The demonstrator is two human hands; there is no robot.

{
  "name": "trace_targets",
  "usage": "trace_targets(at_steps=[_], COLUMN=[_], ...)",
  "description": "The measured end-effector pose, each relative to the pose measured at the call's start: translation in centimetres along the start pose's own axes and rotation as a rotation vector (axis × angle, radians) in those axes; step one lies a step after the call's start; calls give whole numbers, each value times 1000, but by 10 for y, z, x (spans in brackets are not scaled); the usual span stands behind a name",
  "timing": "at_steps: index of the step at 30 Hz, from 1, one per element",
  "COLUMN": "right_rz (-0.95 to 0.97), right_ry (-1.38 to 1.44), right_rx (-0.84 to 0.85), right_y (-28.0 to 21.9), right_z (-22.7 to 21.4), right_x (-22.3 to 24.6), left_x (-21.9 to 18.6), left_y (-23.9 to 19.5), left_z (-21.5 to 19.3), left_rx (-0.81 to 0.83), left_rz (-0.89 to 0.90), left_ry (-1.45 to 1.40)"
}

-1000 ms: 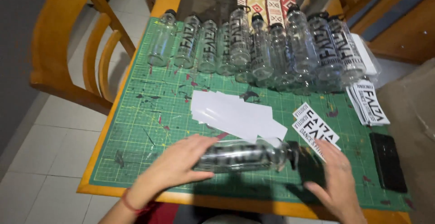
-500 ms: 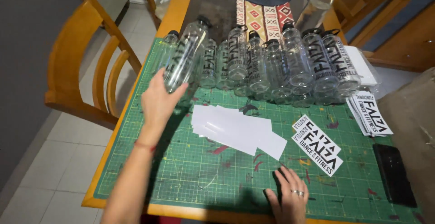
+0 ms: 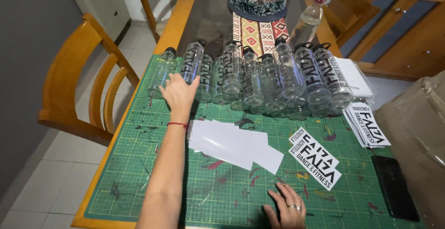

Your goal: The person applies printed labels to clear plastic water bottles. They peel the backing from each label, position it on the bottle, and smooth it down with their hands. After labeling, the bottles are placed in a row on the table.

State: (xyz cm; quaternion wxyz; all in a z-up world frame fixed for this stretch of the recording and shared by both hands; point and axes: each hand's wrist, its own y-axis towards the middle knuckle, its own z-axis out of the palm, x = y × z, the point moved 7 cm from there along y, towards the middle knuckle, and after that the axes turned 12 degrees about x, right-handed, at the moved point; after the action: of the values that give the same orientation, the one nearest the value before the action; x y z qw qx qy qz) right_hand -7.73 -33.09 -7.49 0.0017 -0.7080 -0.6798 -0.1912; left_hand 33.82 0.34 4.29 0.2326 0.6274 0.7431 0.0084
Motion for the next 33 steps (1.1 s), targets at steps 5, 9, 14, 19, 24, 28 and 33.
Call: trace_targets(at_steps=[5, 9, 14, 19, 24, 28, 33], right_rz=[30, 42, 50, 145, 129, 203, 124], right_ry=[17, 8, -5, 15, 17, 10, 22], right_rx=[27, 45, 12, 55, -39, 60, 5], right_y=[4, 3, 1, 0, 1, 3, 2], right_z=[-8, -2, 17, 14, 4, 6, -5], right_x=[6, 1, -16, -17, -4, -7, 1], left_x=[-6, -3, 7, 65, 141, 153, 191], left_y=[-3, -1, -3, 17, 37, 46, 45], left_z=[12, 21, -20, -12, 52, 52, 52], left_rx=[87, 102, 208, 7, 354, 368, 130], left_rz=[-14, 64, 82, 42, -198, -214, -234], left_ry=[33, -40, -275, -261, -362, -378, -651])
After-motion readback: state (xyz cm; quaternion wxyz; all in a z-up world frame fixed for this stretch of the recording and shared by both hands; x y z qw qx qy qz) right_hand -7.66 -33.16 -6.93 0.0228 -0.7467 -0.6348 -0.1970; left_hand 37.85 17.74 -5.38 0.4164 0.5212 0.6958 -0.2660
